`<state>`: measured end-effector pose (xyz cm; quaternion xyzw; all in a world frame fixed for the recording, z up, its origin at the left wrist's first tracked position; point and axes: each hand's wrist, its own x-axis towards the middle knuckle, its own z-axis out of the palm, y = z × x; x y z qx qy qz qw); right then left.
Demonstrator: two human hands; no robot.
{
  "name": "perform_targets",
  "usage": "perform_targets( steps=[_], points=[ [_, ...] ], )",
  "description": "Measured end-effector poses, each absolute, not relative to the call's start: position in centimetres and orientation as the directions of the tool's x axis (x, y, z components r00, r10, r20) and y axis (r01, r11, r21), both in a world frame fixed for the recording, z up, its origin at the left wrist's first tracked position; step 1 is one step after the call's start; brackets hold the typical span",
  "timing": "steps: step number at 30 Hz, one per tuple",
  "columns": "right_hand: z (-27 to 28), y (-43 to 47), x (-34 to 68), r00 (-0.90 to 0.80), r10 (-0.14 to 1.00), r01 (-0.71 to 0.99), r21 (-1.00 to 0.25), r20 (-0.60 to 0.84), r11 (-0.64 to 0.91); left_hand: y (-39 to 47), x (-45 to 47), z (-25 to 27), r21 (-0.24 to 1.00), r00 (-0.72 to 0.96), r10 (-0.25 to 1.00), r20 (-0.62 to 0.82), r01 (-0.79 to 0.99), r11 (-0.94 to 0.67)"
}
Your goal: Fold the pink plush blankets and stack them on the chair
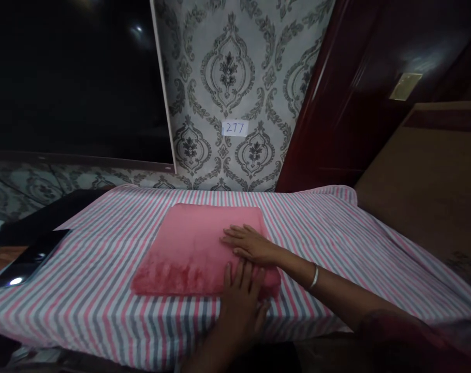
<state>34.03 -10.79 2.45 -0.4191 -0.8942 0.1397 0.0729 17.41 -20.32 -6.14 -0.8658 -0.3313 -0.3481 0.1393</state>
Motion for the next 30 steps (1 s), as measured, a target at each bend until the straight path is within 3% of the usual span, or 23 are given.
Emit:
perform_targets(
  steps=[5, 8, 17, 24, 30],
  points=[
    [0.8, -6.3, 35.8, -0.589, 0.807, 0.791, -0.187, 0.026, 0.583, -20.2, 18.1, -7.7, -0.09, 0.601, 0.484, 0.636, 0.68, -0.728],
    [-0.1, -3.0, 36.6, -0.538, 0.84, 0.82, -0.192, 0.064, 0.54, -20.2, 17.6, -8.0, -0.074, 0.613, 0.511, 0.603, 0.68, -0.73],
    [-2.0, 4.5, 39.1, -0.212, 0.972, 0.869, -0.474, -0.102, 0.14, -20.4, 18.0, -8.6, -0.038, 0.595, 0.523, 0.611, 0.681, -0.731],
    [-2.5, 5.2, 40.2, -0.006, 0.997, 0.75, -0.659, 0.081, 0.058, -20.4, 17.7, -8.3, -0.044, 0.598, 0.529, 0.602, 0.687, -0.725],
    [-3.2, -2.6, 42.4, 0.279, 0.919, 0.567, -0.82, 0.278, 0.076, -20.3, 17.6, -7.7, 0.006, 0.593, 0.522, 0.613, 0.657, -0.754]
  ],
)
